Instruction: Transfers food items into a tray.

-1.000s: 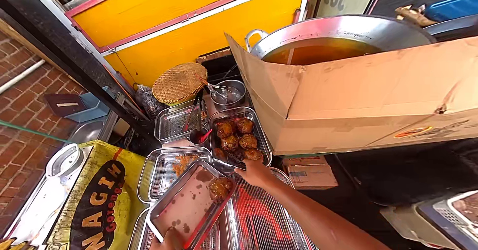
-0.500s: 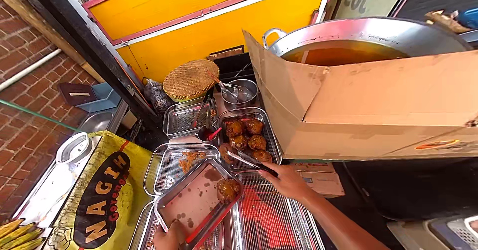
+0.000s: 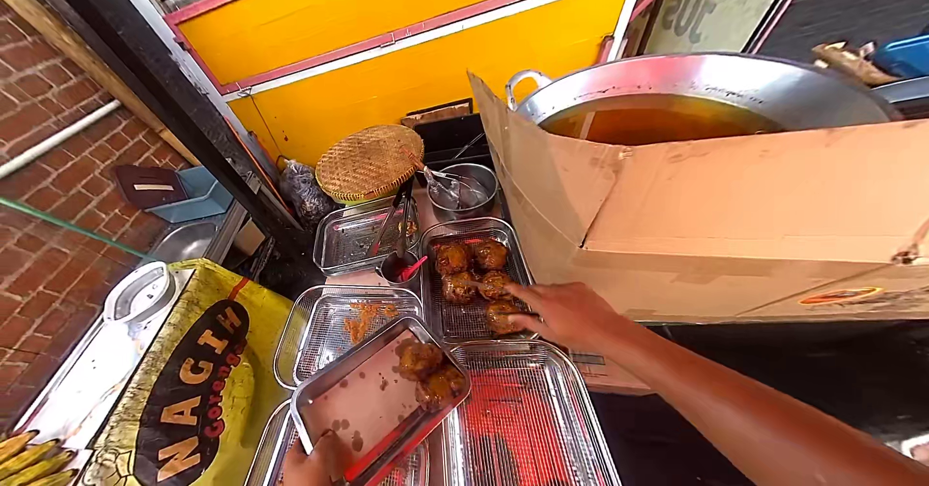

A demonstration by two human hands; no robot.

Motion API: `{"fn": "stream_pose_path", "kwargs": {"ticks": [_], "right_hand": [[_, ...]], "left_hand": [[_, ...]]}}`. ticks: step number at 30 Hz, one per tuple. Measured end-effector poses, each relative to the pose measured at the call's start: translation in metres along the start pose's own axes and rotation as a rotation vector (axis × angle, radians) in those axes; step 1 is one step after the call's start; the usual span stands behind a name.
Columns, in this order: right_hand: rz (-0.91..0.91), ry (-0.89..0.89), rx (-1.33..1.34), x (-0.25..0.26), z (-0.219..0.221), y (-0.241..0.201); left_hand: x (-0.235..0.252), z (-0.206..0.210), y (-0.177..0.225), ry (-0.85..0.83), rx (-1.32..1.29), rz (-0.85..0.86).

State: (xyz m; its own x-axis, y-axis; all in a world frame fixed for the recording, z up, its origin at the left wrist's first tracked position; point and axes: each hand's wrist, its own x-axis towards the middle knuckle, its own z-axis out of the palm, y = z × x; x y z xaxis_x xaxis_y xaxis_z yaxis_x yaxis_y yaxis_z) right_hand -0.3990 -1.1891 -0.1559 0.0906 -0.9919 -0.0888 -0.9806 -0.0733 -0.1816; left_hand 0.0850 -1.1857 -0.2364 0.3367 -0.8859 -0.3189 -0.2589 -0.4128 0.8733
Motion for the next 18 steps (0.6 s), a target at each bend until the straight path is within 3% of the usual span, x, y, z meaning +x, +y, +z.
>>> {"fn": "stream_pose_path", "kwargs": {"ticks": [5,12,15,18], "right_hand": [[0.337,-0.027,-0.031,0.080,0.039,-0.005],[0.346,-0.064,-0.052,0.112,0.068,0.004],[0.417,0.002,0.241,0.105,0.071,0.022],[0.554,0.144,0.850,0.097,0.085,0.038]], "left_hand": [[-0.007,-0.001,-0.001,0.023,-0.037,0.001],[-0.015,-0.004,0.000,0.054,-0.031,-0.031],[-0.012,-0.005,-0.001,0.047,-0.021,-0.016],[-0.011,0.000,0.001,0.033,-0.031,0.001]]}}
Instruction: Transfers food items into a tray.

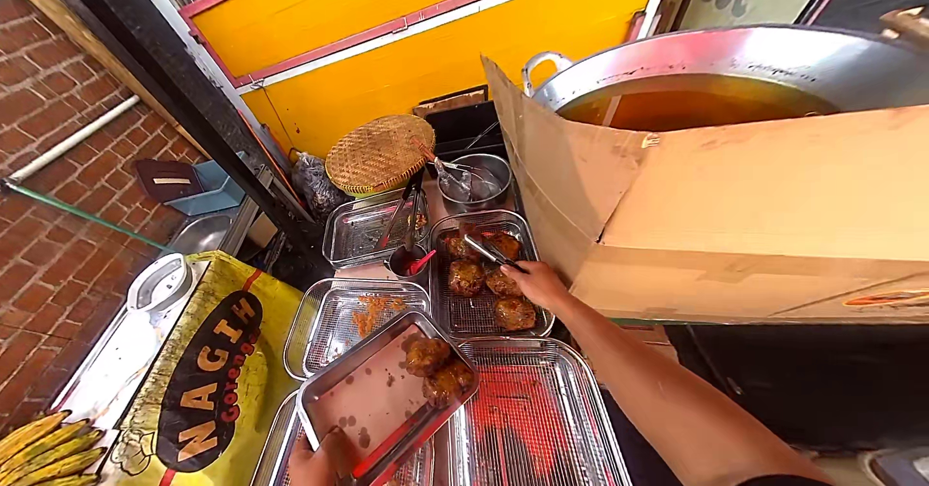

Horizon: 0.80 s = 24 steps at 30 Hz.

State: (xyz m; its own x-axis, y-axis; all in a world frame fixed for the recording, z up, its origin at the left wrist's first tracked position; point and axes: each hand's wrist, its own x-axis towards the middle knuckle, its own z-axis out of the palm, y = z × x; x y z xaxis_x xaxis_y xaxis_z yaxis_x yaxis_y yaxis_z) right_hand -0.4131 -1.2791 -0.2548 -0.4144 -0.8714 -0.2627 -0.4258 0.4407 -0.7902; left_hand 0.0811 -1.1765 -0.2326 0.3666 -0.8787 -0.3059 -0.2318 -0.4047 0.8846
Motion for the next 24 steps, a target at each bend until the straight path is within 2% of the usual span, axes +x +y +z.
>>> {"fn": "stream_pose_path", "kwargs": {"ticks": [3,6,14,16,19,22,24], "right_hand": [[0.223,-0.062,0.423,-0.011,-0.002,0.014],[0.305,-0.070,0.600,-0.019,0.001,0.021],[0.309,0.049,0.356,-0.019,0.024,0.020],[0.246,0.076,0.318,-0.020,0.021,0.023],[0.011,0.090,0.238,-0.045,0.004,0.023],[-0.286,-0.024,0.100,-0.094,-0.023,0.006],[-0.413,-0.127,-0.164,-0.119,-0.037,-0.006]], "left_hand": [[0.002,0.009,0.005,-0.015,-0.018,0.002],[0.005,0.018,0.010,-0.033,0.001,-0.008],[0.001,0.030,0.017,-0.052,0.001,-0.010],[0.002,0.029,0.018,-0.057,-0.003,-0.003],[0.006,0.024,0.019,-0.072,-0.002,0.021],[0.014,0.022,0.021,-0.091,0.021,0.054],[0.016,0.021,0.020,-0.105,0.054,0.056]]}}
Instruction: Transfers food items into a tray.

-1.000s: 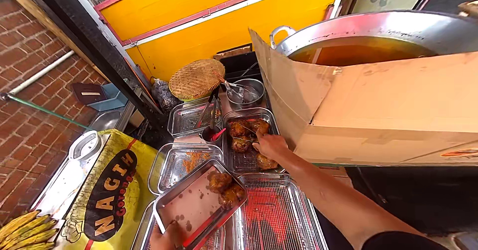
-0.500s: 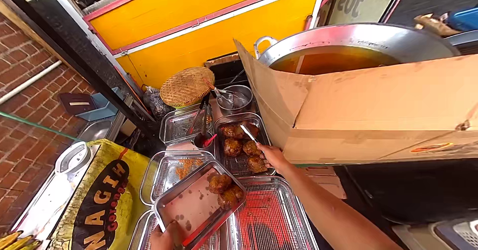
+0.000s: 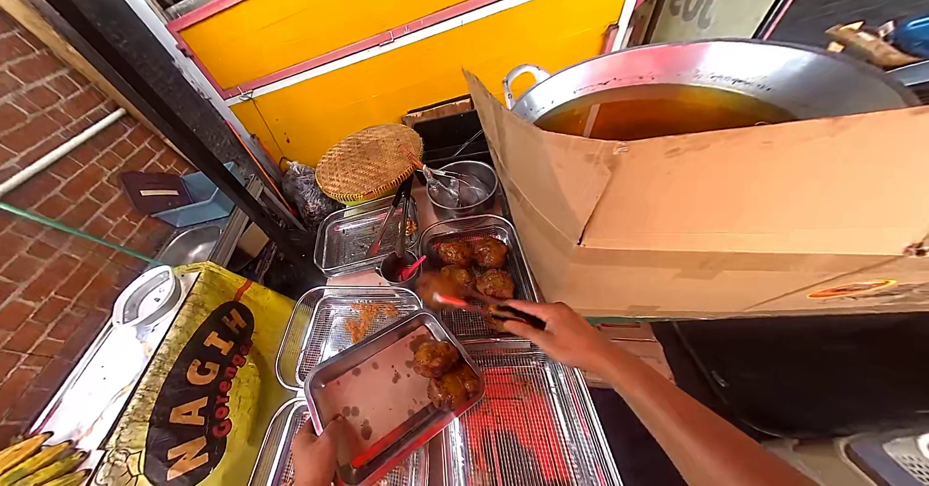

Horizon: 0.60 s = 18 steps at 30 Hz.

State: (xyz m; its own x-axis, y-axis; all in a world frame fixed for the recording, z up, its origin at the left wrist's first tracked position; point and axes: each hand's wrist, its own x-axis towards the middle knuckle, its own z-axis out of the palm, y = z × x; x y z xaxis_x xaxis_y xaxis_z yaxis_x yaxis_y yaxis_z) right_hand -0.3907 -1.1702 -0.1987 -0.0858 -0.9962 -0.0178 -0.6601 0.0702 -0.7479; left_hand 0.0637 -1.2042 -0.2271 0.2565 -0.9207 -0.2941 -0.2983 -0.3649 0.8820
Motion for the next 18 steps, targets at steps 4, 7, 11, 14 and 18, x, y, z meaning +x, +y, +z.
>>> {"fn": "stream_pose_path", "kwargs": {"ticks": [4,7,11,14,18], "right_hand": [[-0.173,-0.241,-0.590,-0.012,0.007,-0.023],[-0.272,-0.286,-0.689,-0.015,0.012,-0.029],[-0.328,-0.152,-0.588,-0.026,-0.017,-0.022],[-0.088,-0.059,-0.362,-0.018,-0.030,-0.009],[0.272,-0.060,-0.479,0.025,0.007,0.003]], "left_hand": [[-0.003,0.003,0.001,-0.012,0.052,-0.030],[-0.007,0.007,-0.007,-0.021,0.031,-0.061],[-0.012,0.002,-0.014,0.018,-0.015,-0.068],[-0.014,-0.003,-0.014,0.058,-0.026,-0.057],[-0.018,-0.004,-0.012,0.088,-0.032,-0.049]]}}
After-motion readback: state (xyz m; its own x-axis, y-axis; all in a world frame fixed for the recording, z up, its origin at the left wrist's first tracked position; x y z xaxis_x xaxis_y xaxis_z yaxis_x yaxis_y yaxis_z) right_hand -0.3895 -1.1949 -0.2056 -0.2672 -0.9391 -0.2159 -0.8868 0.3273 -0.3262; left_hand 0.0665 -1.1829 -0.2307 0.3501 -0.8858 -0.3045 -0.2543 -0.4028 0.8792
